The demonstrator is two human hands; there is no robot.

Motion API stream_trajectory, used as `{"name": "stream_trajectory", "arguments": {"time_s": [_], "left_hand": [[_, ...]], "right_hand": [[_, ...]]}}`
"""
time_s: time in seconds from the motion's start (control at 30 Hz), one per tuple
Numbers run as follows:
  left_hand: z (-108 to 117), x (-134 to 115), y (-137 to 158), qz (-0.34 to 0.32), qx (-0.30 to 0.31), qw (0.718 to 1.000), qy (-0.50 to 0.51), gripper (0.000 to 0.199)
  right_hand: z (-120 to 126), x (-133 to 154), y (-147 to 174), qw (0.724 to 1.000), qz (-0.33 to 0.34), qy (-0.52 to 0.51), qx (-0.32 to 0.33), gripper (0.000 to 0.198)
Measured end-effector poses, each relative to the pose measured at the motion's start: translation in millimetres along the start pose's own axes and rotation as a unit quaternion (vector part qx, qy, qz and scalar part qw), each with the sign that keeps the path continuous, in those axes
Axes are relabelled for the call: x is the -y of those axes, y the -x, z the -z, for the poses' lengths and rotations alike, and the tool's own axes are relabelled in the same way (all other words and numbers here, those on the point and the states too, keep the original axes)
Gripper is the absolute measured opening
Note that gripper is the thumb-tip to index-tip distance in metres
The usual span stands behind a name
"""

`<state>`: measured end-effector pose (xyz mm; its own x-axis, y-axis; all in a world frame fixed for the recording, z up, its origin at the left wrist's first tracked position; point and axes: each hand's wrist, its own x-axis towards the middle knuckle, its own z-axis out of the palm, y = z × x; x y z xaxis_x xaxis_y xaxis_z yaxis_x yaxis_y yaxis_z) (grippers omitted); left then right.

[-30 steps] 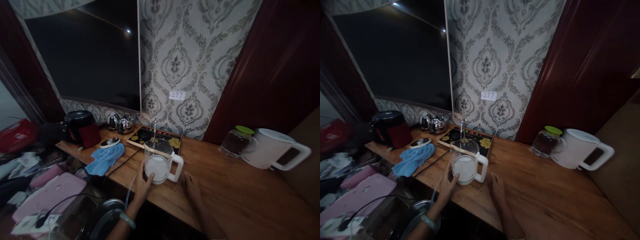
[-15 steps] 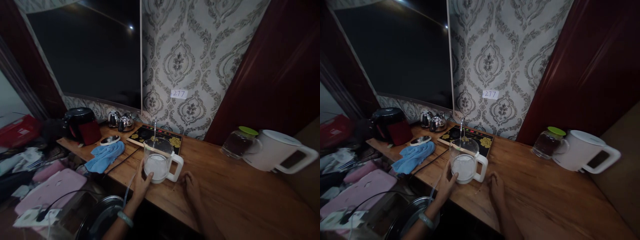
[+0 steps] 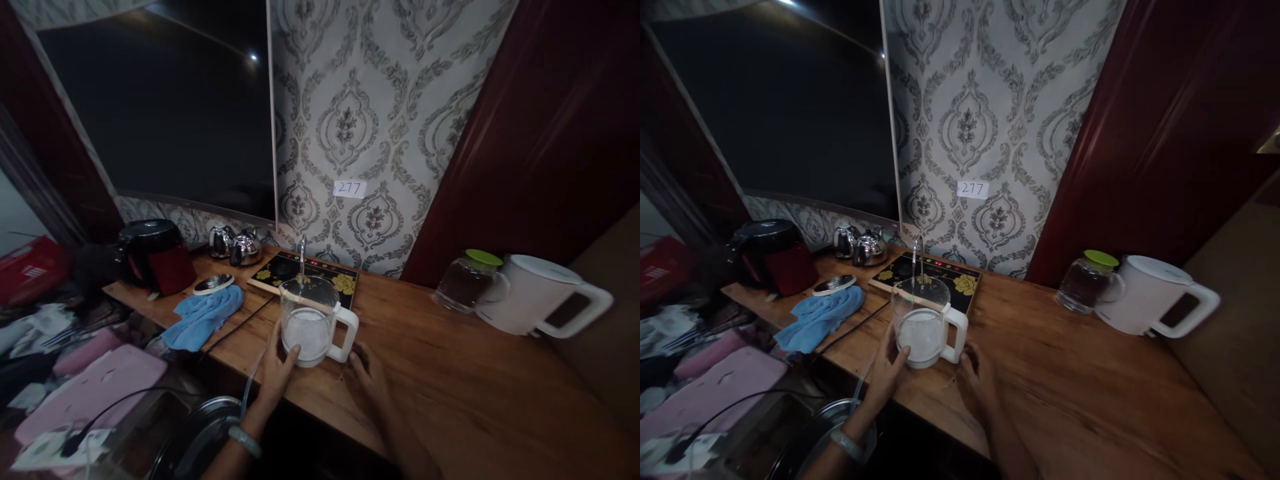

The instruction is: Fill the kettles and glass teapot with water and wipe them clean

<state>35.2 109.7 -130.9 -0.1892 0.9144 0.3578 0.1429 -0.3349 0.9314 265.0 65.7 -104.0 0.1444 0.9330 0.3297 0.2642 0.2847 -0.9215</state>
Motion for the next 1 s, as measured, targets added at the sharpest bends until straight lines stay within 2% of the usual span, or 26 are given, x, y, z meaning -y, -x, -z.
{"name": "stream_trajectory", "arguments": {"time_s": [0.1, 0.3, 0.8, 1.0], "left_hand": [[0, 1, -1, 0.001, 0.003, 1.0, 0.0, 0.083], [0, 2, 0, 0.0, -0.007, 1.0, 0.005, 0.083], [-1, -9, 1, -0.006, -0.004, 1.0, -0.006, 0.084], [0, -9, 4, -0.006, -0.005, 1.0, -0.001, 0.083]], "right_hand": [[-1, -8, 1, 1.0, 0.017, 0.021, 0.005, 0.037], [-2, -19, 0, 1.0, 0.006, 0.024, 0.007, 0.039], [3, -4, -1, 0.995, 0.008, 0.095, -0.004, 0.039], [2, -13, 2, 0.997, 0.001, 0.076, 0.008, 0.038]]}}
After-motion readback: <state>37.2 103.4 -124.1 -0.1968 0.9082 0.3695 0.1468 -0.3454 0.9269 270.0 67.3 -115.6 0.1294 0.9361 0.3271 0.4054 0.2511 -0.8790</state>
